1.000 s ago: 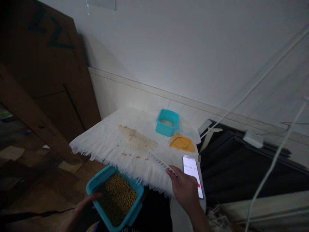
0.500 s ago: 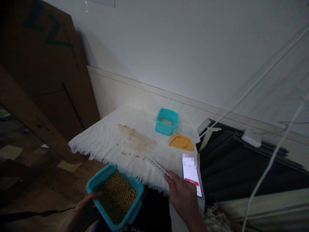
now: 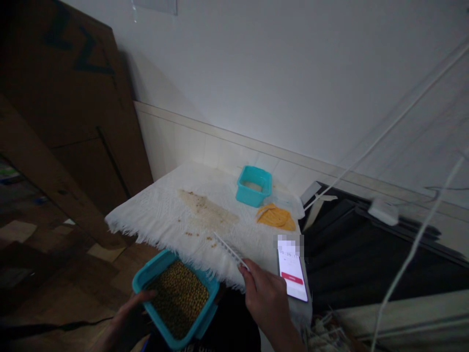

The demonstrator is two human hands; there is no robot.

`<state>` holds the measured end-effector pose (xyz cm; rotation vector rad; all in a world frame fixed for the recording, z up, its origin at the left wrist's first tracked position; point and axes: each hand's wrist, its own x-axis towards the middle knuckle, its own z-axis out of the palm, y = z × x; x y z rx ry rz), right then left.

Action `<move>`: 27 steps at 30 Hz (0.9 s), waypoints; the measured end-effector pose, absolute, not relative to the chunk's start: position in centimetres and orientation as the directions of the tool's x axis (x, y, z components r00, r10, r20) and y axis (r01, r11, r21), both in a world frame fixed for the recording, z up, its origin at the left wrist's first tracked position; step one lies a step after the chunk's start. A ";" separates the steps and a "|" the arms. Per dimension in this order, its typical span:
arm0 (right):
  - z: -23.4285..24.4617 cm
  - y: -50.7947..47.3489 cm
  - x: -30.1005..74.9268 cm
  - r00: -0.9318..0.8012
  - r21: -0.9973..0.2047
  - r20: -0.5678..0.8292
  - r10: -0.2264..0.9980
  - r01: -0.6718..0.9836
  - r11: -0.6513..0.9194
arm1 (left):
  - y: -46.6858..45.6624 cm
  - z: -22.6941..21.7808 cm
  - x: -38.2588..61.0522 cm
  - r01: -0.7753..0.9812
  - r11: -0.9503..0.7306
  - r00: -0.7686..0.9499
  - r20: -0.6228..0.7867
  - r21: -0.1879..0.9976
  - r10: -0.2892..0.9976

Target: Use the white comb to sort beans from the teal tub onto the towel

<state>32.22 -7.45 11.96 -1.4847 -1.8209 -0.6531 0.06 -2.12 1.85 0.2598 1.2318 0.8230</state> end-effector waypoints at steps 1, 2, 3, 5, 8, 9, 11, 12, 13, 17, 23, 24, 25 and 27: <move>11.9 -7.3 32.1 -0.105 -0.057 0.768 0.632 0.971 0.230 | -2.1 1.9 0.2 -0.417 0.687 0.066 -0.734 0.595 0.676; 11.9 -7.2 32.0 -0.102 -0.070 0.766 0.635 0.968 0.241 | -2.1 2.0 0.4 -0.420 0.684 0.051 -0.736 0.597 0.675; 11.9 -7.0 31.9 -0.099 -0.083 0.764 0.638 0.965 0.249 | -2.1 2.1 0.5 -0.421 0.683 0.048 -0.737 0.597 0.674; 11.9 -6.7 31.7 -0.086 -0.101 0.764 0.640 0.963 0.251 | -2.1 2.3 0.7 -0.424 0.676 0.041 -0.733 0.603 0.679; 12.1 -6.7 31.3 -0.087 -0.097 0.760 0.644 0.965 0.244 | -2.1 2.6 0.8 -0.431 0.663 0.024 -0.727 0.612 0.686; 12.2 -6.7 31.2 -0.094 -0.092 0.757 0.646 0.964 0.248 | -2.1 2.7 0.8 -0.433 0.662 0.019 -0.728 0.611 0.685; 12.5 -6.9 31.0 -0.107 -0.089 0.752 0.650 0.961 0.262 | -2.0 2.7 0.7 -0.434 0.667 0.026 -0.732 0.605 0.681; 12.6 -7.0 30.9 -0.109 -0.094 0.752 0.650 0.958 0.270 | -1.9 2.6 0.7 -0.434 0.671 0.036 -0.733 0.601 0.680; 12.7 -7.1 30.8 -0.108 -0.100 0.752 0.650 0.956 0.275 | -1.9 2.6 0.7 -0.433 0.676 0.049 -0.733 0.596 0.678; 13.0 -7.5 30.8 -0.127 -0.076 0.757 0.641 0.957 0.280 | -1.7 2.4 0.6 -0.437 0.689 0.066 -0.743 0.579 0.666; 13.7 -8.3 31.0 -0.147 0.018 0.783 0.605 0.977 0.215 | -1.5 2.1 -0.1 -0.445 0.721 0.156 -0.746 0.532 0.647; 13.7 -8.4 30.9 -0.137 0.014 0.784 0.605 0.979 0.204 | -1.4 2.1 -0.1 -0.445 0.724 0.168 -0.745 0.527 0.645; 13.8 -8.4 30.8 -0.130 0.009 0.784 0.607 0.980 0.198 | -1.3 2.0 -0.1 -0.448 0.721 0.163 -0.744 0.529 0.648; 13.8 -8.4 30.5 -0.146 0.020 0.783 0.605 0.977 0.210 | -1.2 2.0 0.0 -0.457 0.706 0.144 -0.738 0.542 0.660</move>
